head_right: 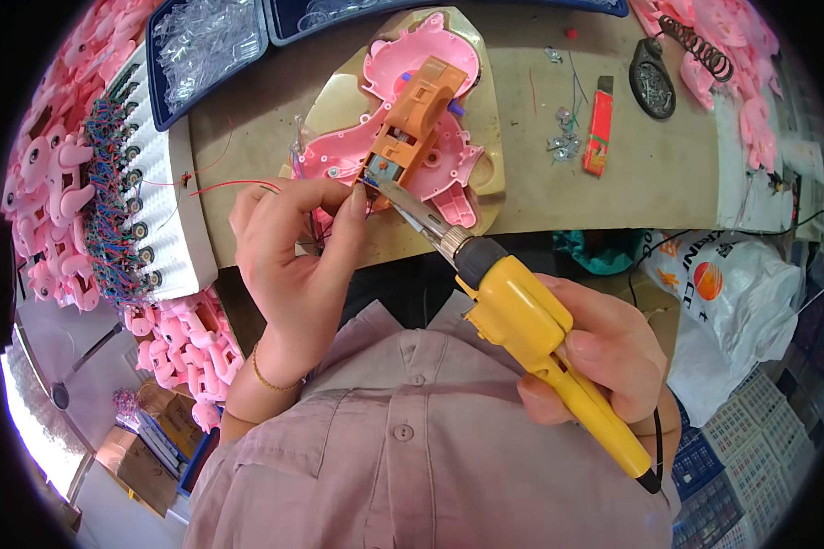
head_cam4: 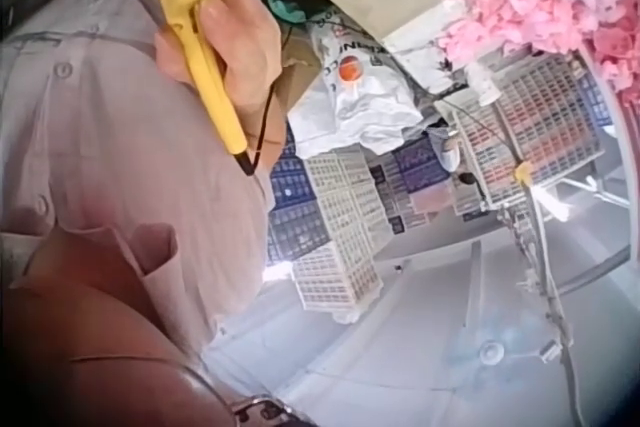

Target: Assembling electronic toy unicorns by installing gears and wiring, then snapping body halves together.

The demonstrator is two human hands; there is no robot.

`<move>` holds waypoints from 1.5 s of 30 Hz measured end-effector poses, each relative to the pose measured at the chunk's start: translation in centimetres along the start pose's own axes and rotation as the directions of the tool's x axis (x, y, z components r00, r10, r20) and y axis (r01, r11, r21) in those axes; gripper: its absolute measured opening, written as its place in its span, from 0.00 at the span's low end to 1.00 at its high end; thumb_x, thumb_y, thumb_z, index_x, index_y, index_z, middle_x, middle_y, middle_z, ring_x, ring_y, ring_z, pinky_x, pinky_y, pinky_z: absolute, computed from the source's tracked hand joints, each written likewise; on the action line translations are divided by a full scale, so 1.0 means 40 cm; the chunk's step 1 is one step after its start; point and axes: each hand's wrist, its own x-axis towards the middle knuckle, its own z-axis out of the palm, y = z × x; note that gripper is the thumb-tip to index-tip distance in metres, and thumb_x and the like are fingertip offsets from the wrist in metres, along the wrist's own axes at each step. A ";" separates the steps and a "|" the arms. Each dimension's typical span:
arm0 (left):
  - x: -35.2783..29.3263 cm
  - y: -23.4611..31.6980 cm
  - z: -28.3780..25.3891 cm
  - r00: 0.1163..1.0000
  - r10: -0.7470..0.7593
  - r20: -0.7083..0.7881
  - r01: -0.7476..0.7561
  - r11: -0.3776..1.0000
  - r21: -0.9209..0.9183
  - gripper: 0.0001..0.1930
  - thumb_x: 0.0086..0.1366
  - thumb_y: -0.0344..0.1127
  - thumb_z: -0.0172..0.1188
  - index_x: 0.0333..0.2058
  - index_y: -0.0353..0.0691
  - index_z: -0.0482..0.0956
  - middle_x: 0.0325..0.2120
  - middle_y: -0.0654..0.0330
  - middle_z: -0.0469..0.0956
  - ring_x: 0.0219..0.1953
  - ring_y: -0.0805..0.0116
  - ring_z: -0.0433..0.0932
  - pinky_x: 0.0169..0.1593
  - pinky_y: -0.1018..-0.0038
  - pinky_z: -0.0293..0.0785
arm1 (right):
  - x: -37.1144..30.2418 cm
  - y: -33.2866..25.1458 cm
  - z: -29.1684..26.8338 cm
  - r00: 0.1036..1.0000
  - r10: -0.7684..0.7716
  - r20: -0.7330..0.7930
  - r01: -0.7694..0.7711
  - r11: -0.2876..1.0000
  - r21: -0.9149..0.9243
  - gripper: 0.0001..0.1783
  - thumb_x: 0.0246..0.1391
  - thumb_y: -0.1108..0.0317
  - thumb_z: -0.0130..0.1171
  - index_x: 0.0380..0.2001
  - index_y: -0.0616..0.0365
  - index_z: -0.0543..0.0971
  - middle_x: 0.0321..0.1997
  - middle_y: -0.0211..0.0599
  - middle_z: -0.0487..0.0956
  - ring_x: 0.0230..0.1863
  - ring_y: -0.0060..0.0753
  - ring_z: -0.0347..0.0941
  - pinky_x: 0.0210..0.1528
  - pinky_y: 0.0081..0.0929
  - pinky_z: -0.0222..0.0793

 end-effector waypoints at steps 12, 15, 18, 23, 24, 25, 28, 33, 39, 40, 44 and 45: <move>0.006 0.008 -0.012 0.998 0.026 0.052 -0.028 0.999 0.042 0.05 0.49 0.29 0.66 0.25 0.41 0.79 0.21 0.69 0.76 0.24 0.72 0.63 0.36 0.75 0.58 | -0.027 -0.020 -0.014 0.960 0.264 0.093 -0.264 0.964 -0.010 0.32 0.48 0.68 0.56 0.54 0.76 0.64 0.42 0.53 0.77 0.31 0.32 0.77 0.32 0.19 0.69; 0.008 0.008 -0.013 0.998 0.023 0.056 -0.026 0.998 0.058 0.05 0.49 0.29 0.66 0.25 0.42 0.79 0.20 0.69 0.75 0.24 0.72 0.63 0.35 0.75 0.58 | 0.000 -0.023 -0.023 0.956 0.248 0.153 -0.240 0.968 -0.072 0.32 0.49 0.67 0.55 0.54 0.78 0.64 0.43 0.51 0.78 0.31 0.32 0.77 0.31 0.18 0.69; 0.013 0.009 -0.016 0.999 0.030 0.042 -0.032 0.998 0.050 0.04 0.49 0.29 0.66 0.24 0.42 0.79 0.19 0.69 0.74 0.24 0.72 0.63 0.35 0.75 0.57 | 0.010 -0.037 -0.028 0.954 0.233 0.188 -0.209 0.968 -0.137 0.32 0.50 0.66 0.55 0.55 0.76 0.63 0.45 0.51 0.76 0.33 0.33 0.76 0.33 0.20 0.69; 0.017 0.014 -0.031 0.998 0.023 0.058 -0.027 0.997 0.076 0.05 0.49 0.30 0.67 0.25 0.42 0.79 0.19 0.68 0.74 0.25 0.70 0.66 0.36 0.75 0.58 | -0.053 -0.046 -0.042 0.953 0.300 0.032 -0.297 0.951 -0.086 0.35 0.51 0.57 0.58 0.58 0.62 0.59 0.51 0.55 0.71 0.45 0.41 0.71 0.46 0.31 0.66; 0.023 0.018 -0.050 0.990 0.050 0.131 -0.064 0.992 0.105 0.06 0.50 0.29 0.65 0.29 0.41 0.79 0.22 0.66 0.76 0.28 0.68 0.69 0.39 0.73 0.60 | -0.066 -0.046 -0.044 0.950 0.312 0.003 -0.311 0.948 -0.072 0.36 0.51 0.55 0.58 0.59 0.59 0.58 0.52 0.55 0.70 0.48 0.43 0.70 0.48 0.34 0.66; 0.031 0.023 -0.063 0.975 0.082 0.208 -0.109 0.986 0.122 0.08 0.52 0.28 0.63 0.33 0.40 0.80 0.25 0.64 0.78 0.30 0.66 0.71 0.41 0.72 0.62 | -0.084 -0.047 -0.049 0.944 0.328 -0.037 -0.329 0.942 -0.065 0.37 0.52 0.53 0.59 0.59 0.56 0.58 0.54 0.56 0.69 0.50 0.44 0.69 0.51 0.36 0.65; 0.043 0.026 -0.136 0.947 0.095 0.307 -0.130 0.987 0.096 0.14 0.55 0.23 0.58 0.42 0.38 0.78 0.34 0.59 0.79 0.36 0.60 0.74 0.45 0.69 0.66 | -0.108 -0.040 -0.050 0.922 0.361 -0.140 -0.369 0.929 -0.035 0.39 0.52 0.48 0.61 0.61 0.48 0.55 0.57 0.58 0.66 0.57 0.49 0.66 0.58 0.42 0.64; 0.065 -0.008 -0.132 0.864 -0.263 0.429 0.478 0.693 -0.539 0.32 0.59 0.23 0.57 0.62 0.36 0.57 0.36 0.55 0.79 0.31 0.82 0.75 0.33 0.87 0.69 | -0.054 0.001 -0.032 0.971 0.011 -0.237 -0.071 0.967 -0.245 0.35 0.54 0.49 0.59 0.56 0.60 0.62 0.55 0.52 0.69 0.55 0.44 0.69 0.57 0.39 0.65; 0.086 -0.031 -0.122 0.732 -0.336 0.594 0.681 0.313 -0.662 0.29 0.59 0.26 0.60 0.58 0.34 0.61 0.30 0.58 0.79 0.33 0.78 0.77 0.34 0.85 0.72 | -0.071 -0.016 -0.029 0.947 0.046 -0.318 -0.122 0.967 -0.223 0.34 0.54 0.49 0.59 0.55 0.59 0.62 0.54 0.50 0.70 0.54 0.43 0.69 0.58 0.39 0.63; 0.087 -0.032 -0.120 0.691 -0.355 0.630 0.722 0.293 -0.626 0.24 0.61 0.26 0.59 0.55 0.32 0.65 0.31 0.58 0.79 0.36 0.76 0.78 0.35 0.83 0.74 | -0.077 -0.016 -0.030 0.946 0.044 -0.322 -0.123 0.966 -0.227 0.34 0.54 0.49 0.59 0.55 0.59 0.62 0.54 0.50 0.70 0.54 0.43 0.69 0.58 0.39 0.63; 0.072 -0.007 -0.106 0.756 -0.360 0.547 0.651 0.496 -0.574 0.13 0.59 0.28 0.62 0.43 0.33 0.76 0.29 0.60 0.79 0.33 0.77 0.77 0.32 0.83 0.72 | -0.099 -0.015 -0.034 0.924 0.089 -0.372 -0.174 0.964 -0.200 0.35 0.52 0.53 0.62 0.58 0.56 0.60 0.57 0.54 0.66 0.57 0.46 0.67 0.59 0.40 0.63; 0.071 0.009 -0.107 0.816 -0.343 0.466 0.557 0.684 -0.472 0.10 0.57 0.29 0.63 0.38 0.34 0.79 0.29 0.60 0.80 0.31 0.77 0.76 0.31 0.81 0.71 | -0.105 -0.015 -0.035 0.926 0.118 -0.359 -0.182 0.972 -0.151 0.38 0.51 0.58 0.65 0.61 0.52 0.58 0.60 0.59 0.63 0.59 0.49 0.65 0.58 0.41 0.63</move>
